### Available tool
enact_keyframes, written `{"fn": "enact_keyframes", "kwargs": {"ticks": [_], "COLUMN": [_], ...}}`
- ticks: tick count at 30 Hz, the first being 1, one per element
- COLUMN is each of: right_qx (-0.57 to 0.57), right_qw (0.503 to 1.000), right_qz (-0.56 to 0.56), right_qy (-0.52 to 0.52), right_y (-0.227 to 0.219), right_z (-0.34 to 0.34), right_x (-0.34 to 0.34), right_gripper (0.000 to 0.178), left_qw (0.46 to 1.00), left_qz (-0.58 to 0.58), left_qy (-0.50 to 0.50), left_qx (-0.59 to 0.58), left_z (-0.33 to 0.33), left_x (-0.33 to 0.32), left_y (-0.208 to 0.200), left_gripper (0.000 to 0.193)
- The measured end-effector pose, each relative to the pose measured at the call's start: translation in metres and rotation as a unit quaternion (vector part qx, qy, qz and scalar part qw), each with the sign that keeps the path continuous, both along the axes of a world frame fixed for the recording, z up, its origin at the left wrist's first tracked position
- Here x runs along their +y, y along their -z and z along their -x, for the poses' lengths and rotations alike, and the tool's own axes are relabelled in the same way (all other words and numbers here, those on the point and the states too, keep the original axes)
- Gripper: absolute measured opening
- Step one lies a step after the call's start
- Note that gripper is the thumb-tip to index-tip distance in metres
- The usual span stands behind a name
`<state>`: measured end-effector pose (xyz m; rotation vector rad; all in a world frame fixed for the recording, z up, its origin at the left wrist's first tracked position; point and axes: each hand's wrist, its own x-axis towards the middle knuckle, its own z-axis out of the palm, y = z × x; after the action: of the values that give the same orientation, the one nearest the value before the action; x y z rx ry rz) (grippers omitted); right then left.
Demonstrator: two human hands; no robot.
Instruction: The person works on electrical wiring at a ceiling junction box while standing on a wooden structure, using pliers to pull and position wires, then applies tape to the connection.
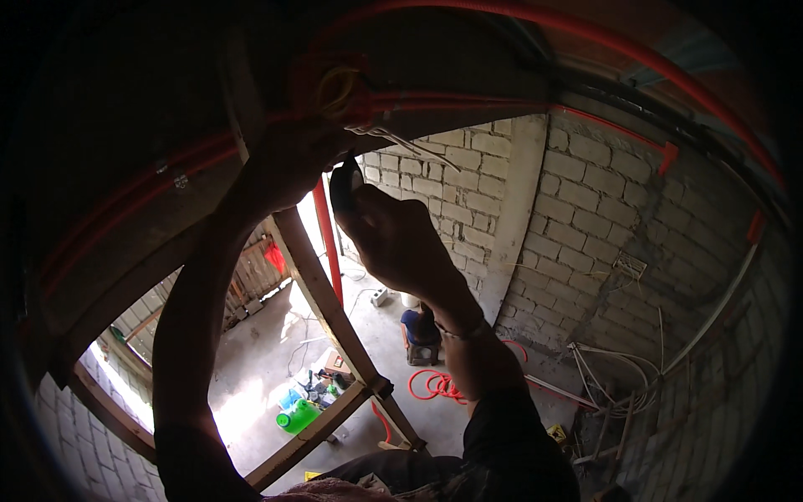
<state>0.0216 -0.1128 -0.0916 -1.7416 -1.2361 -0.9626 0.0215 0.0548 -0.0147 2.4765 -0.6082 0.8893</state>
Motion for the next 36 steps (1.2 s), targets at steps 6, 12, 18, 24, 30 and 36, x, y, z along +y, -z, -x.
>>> {"fn": "enact_keyframes", "kwargs": {"ticks": [6,12,18,24,30,36], "right_qx": [0.364,0.427,0.453,0.426,0.277,0.107], "right_qw": [0.865,0.781,0.815,0.833,0.896,0.969], "right_qz": [-0.019,-0.038,-0.058,-0.133,-0.216,-0.173], "right_qy": [-0.344,-0.455,-0.356,-0.327,-0.271,-0.141], "right_y": [-0.043,-0.079,-0.085,-0.043,-0.018,0.004], "right_z": [-0.009,-0.054,-0.087,-0.093,-0.076,-0.082], "right_x": [-0.027,-0.028,-0.008,0.022,0.031,0.038], "right_gripper": [0.019,0.019,0.034,0.045,0.037,0.030], "left_qw": [0.966,0.978,0.991,0.964,0.944,0.919], "left_qz": [-0.245,-0.209,-0.113,-0.095,-0.157,-0.199], "left_qy": [-0.045,-0.016,0.016,-0.044,-0.184,-0.172], "left_qx": [-0.061,-0.021,-0.076,-0.243,-0.224,-0.295], "left_z": [0.001,0.008,0.000,-0.008,-0.005,-0.014], "left_x": [-0.008,-0.011,-0.009,-0.005,-0.011,-0.005], "left_y": [-0.005,-0.005,0.001,0.008,0.004,0.009], "left_gripper": [0.018,0.019,0.013,0.007,0.015,0.010]}}
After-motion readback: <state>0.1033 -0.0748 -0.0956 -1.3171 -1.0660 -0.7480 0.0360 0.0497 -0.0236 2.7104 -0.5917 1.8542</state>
